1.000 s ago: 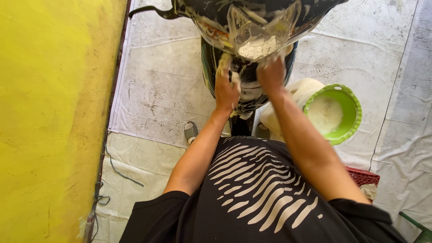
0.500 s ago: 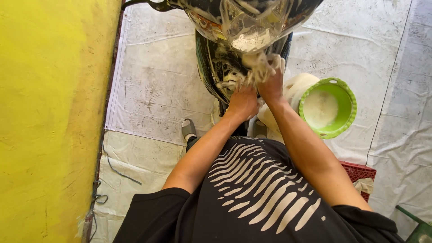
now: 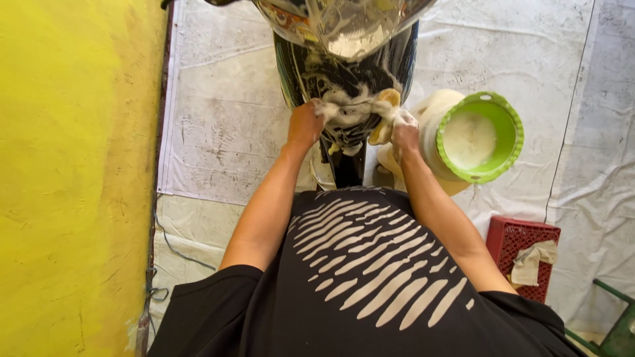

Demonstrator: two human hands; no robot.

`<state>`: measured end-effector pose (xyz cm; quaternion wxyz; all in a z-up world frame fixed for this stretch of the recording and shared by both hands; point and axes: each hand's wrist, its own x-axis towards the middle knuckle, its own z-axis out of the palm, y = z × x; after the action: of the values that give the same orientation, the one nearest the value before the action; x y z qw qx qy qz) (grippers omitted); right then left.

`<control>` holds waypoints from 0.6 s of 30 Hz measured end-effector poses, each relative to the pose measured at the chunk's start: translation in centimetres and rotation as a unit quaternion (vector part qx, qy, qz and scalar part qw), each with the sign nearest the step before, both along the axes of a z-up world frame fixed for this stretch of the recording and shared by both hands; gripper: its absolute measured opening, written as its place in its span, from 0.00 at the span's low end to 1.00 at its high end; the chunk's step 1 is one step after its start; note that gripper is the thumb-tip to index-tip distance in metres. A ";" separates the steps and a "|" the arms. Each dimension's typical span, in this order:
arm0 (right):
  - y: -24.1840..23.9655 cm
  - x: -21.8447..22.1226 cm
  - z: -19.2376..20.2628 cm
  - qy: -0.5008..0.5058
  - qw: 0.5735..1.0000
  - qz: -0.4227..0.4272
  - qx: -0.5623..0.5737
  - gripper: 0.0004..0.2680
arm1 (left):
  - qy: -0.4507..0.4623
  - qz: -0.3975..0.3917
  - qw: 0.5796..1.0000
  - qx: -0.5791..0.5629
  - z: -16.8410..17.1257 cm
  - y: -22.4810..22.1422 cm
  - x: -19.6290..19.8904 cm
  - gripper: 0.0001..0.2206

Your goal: The person washes the front section of a motorcycle, focusing on the headlight and handlebars. They use a sponge to apply soapy water from a green bucket, scrubbing the surfaces thoroughly. The person repeatedly dips the sponge into the bucket to reload soap and continues scrubbing different parts of the front fairing.

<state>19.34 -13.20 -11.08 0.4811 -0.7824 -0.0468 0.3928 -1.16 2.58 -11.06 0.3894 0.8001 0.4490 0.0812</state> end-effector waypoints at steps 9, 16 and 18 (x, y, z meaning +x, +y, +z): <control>1.9 3.8 1.3 -0.325 0.908 -0.210 0.163 0.04 | -0.131 0.123 0.980 -0.086 -4.0 1.0 -2.5 0.24; 4.9 -2.5 2.1 -0.695 0.642 0.308 0.101 0.03 | -0.440 0.252 0.800 -0.322 -5.4 -1.3 -1.9 0.15; 5.6 -5.0 5.5 -0.584 0.734 0.346 0.044 0.07 | -0.465 0.248 0.771 -0.358 -5.3 -1.0 -1.7 0.14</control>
<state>14.30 -7.60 -5.55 0.2241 -0.7658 -0.6027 -0.0042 -2.84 1.54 -16.34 0.7750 0.3285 0.3925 0.3707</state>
